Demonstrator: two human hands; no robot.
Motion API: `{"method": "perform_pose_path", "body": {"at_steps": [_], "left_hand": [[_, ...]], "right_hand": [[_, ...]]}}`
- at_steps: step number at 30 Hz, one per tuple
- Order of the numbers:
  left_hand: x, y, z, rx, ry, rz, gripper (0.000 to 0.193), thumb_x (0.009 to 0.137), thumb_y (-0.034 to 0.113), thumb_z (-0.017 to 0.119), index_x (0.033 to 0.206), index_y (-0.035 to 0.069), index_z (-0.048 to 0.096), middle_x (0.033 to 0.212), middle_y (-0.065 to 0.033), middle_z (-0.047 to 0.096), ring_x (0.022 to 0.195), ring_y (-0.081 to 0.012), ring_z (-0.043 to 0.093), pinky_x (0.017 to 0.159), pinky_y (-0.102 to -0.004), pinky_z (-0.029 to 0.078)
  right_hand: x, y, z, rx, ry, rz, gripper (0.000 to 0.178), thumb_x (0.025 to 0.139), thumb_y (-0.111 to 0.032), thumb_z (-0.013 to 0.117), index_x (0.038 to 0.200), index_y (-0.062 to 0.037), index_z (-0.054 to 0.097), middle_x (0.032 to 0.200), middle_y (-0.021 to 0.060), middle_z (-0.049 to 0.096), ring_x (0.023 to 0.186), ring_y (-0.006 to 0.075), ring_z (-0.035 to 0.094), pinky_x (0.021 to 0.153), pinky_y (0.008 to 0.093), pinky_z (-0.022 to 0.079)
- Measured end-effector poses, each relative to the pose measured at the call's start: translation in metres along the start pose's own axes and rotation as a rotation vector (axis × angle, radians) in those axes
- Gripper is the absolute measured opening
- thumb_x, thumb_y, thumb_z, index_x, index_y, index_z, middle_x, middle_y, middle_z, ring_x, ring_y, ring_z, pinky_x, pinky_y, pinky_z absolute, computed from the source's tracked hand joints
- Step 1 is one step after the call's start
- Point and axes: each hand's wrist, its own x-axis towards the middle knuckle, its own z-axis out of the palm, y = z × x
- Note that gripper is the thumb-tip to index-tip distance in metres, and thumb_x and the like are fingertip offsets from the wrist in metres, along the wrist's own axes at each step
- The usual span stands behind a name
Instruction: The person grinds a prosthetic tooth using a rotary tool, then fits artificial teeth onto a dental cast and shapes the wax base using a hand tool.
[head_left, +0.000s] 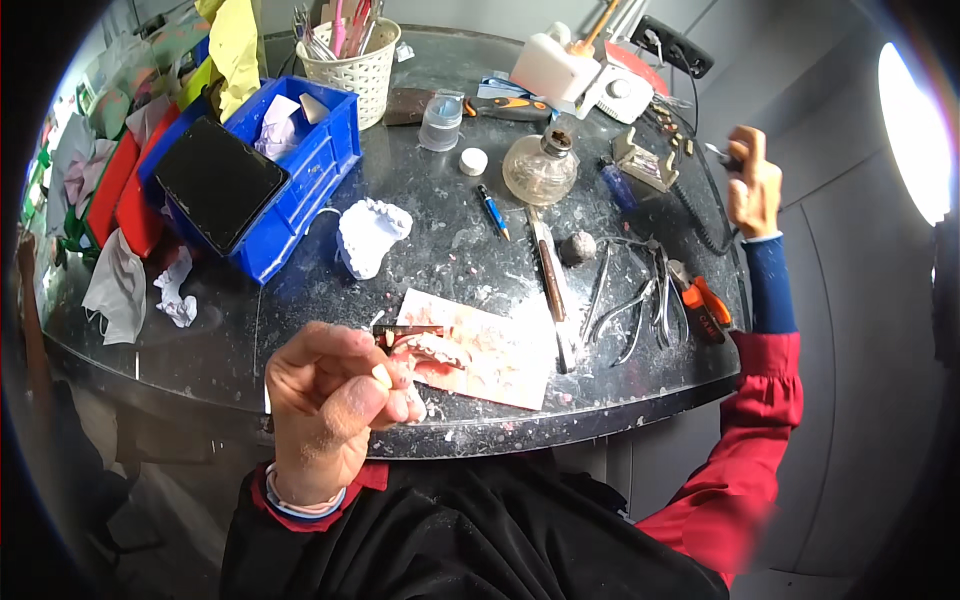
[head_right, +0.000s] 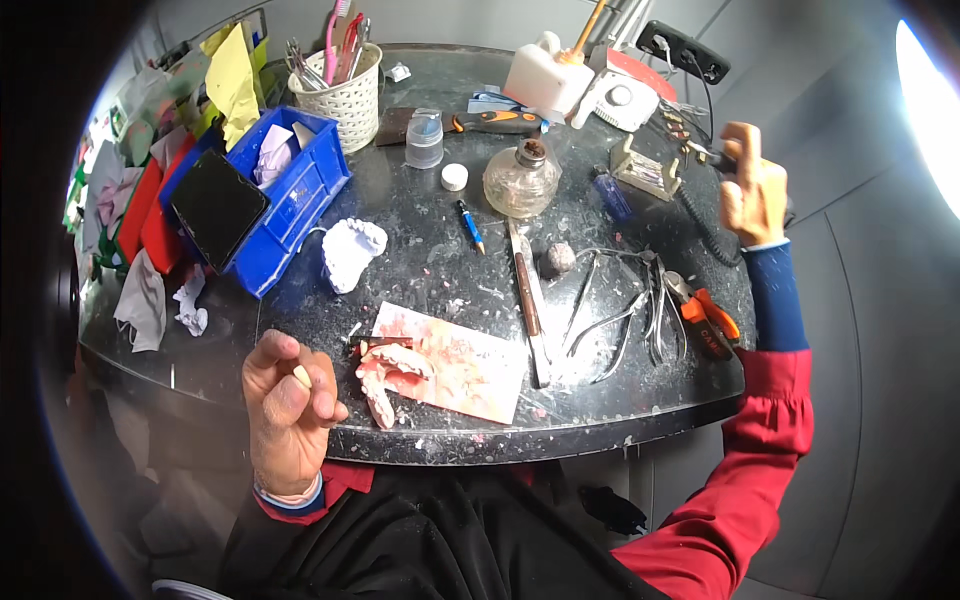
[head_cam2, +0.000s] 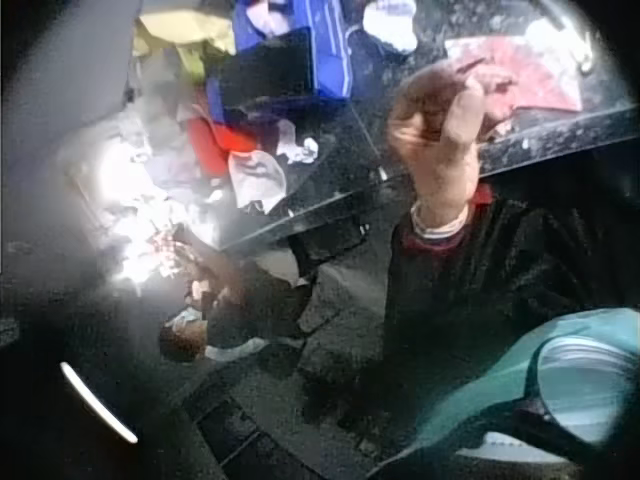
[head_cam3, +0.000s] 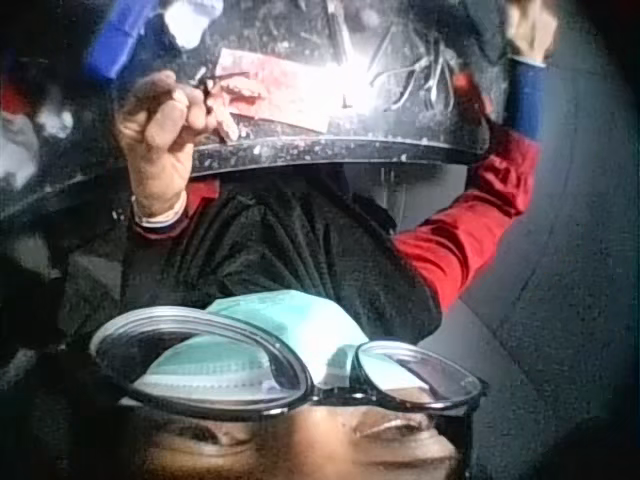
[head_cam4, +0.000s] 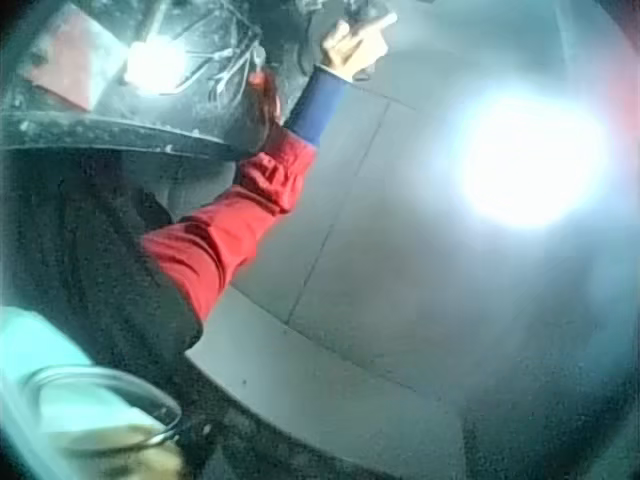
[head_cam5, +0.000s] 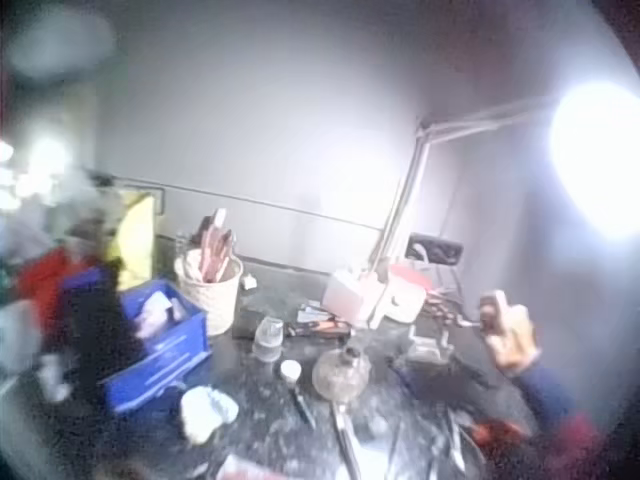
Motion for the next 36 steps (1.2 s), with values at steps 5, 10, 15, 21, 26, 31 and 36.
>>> {"method": "perform_pose_path", "body": {"at_steps": [5,10,15,21,26,31,36], "left_hand": [[-0.001,0.000,0.012,-0.012,0.061,-0.025,0.025,0.080,0.005,0.055,0.103,0.001,0.048,0.073,-0.0073,0.053,0.062,-0.0101,0.053,0.057,-0.0248,0.055],[-0.005,0.003,0.012,-0.104,0.055,-0.083,0.031,0.076,-0.006,0.055,0.106,-0.001,0.050,0.083,-0.0121,0.061,0.069,-0.0155,0.062,0.063,-0.0262,0.055],[-0.004,0.008,0.015,-0.150,0.051,-0.155,0.047,0.074,-0.007,0.057,0.118,-0.002,0.039,0.085,-0.0129,0.062,0.070,-0.0147,0.062,0.064,-0.0255,0.054],[-0.006,0.008,0.003,-0.045,0.035,-0.149,0.056,0.076,-0.003,0.056,0.124,-0.002,0.028,0.075,-0.0136,0.058,0.064,-0.0152,0.059,0.063,-0.0319,0.055],[-0.009,0.009,-0.015,-0.026,-0.115,-0.136,0.036,0.074,-0.009,0.058,0.100,0.001,0.034,0.080,-0.0193,0.062,0.072,-0.0184,0.062,0.066,-0.0280,0.050],[-0.029,-0.001,-0.011,-0.038,-0.225,-0.331,0.037,0.073,-0.007,0.062,0.097,0.004,0.036,0.083,-0.0145,0.062,0.081,-0.0146,0.061,0.061,-0.0209,0.052],[-0.040,-0.004,-0.011,0.155,-0.170,-0.354,0.038,0.068,-0.010,0.064,0.091,0.001,0.037,0.070,-0.0201,0.060,0.068,-0.0190,0.062,0.057,-0.0260,0.051]], "right_hand": [[0.016,0.018,0.061,0.065,-0.105,0.056,0.046,0.064,-0.021,0.039,0.108,-0.0069,0.036,0.081,0.0230,0.060,0.068,0.0415,0.056,0.066,0.0456,0.044],[0.020,0.036,0.116,0.040,-0.338,-0.006,0.058,0.068,-0.022,0.039,0.123,-0.0087,0.029,0.068,0.0213,0.055,0.062,0.0398,0.053,0.058,0.0460,0.040],[0.008,0.037,0.131,0.204,-0.282,0.029,0.064,0.066,-0.020,0.039,0.127,-0.0086,0.025,0.069,0.0208,0.052,0.069,0.0396,0.052,0.068,0.0455,0.039],[0.032,-0.009,0.055,0.004,0.057,0.165,0.014,0.075,-0.006,0.051,0.089,-0.0023,0.055,0.084,0.0098,0.056,0.062,0.0173,0.050,0.060,0.0283,0.041],[0.029,-0.200,-0.021,0.834,-0.275,0.084,0.019,0.077,-0.012,0.054,0.085,0.0051,0.056,0.078,0.0097,0.056,0.072,0.0139,0.052,0.064,0.0232,0.041],[-0.015,-0.260,-0.017,1.469,-0.588,-0.038,0.022,0.065,-0.008,0.071,0.085,-0.0017,0.067,0.075,0.0084,0.058,0.063,0.0153,0.060,0.054,0.0233,0.050],[-0.027,-0.257,-0.005,1.593,-0.694,-0.151,0.019,0.072,-0.001,0.062,0.090,0.0040,0.062,0.081,0.0116,0.055,0.068,0.0199,0.058,0.056,0.0260,0.047]]}}
